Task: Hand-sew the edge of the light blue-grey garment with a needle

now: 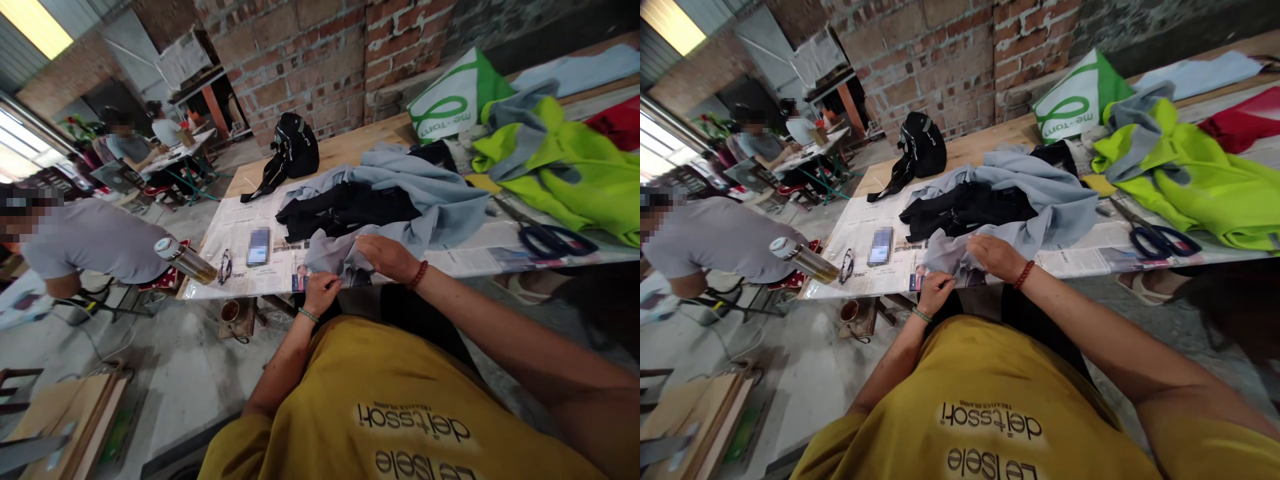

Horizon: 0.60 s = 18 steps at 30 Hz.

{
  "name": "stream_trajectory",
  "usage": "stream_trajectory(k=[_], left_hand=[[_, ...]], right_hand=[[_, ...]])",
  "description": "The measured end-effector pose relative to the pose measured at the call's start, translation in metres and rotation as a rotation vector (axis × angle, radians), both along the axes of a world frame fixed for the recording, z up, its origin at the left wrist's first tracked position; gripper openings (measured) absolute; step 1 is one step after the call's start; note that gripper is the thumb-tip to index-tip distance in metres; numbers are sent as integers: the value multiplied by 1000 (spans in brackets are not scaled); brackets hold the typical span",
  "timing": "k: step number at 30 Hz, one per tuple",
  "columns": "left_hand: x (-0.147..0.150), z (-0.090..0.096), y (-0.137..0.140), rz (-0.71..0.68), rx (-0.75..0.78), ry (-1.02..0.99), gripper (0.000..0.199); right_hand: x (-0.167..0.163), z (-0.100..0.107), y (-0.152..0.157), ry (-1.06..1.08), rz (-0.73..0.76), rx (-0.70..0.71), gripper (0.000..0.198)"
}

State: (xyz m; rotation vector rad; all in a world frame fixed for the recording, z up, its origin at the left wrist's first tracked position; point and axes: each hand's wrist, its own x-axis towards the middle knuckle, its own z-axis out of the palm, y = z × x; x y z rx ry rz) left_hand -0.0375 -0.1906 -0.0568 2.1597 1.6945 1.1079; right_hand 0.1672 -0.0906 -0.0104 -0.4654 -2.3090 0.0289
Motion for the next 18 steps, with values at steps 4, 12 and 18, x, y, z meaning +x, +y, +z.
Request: stream_trajectory(k=[4, 12, 18], left_hand=[[0, 0, 0, 1, 0, -16, 8], [-7, 3, -6, -73, 3, -59, 12], [-10, 3, -9, -23, -21, -129, 13]], right_hand=[[3, -4, 0, 47, -98, -34, 23], [-7, -3, -34, 347, -158, -604, 22], [-17, -10, -71, 455, -114, -1043, 21]])
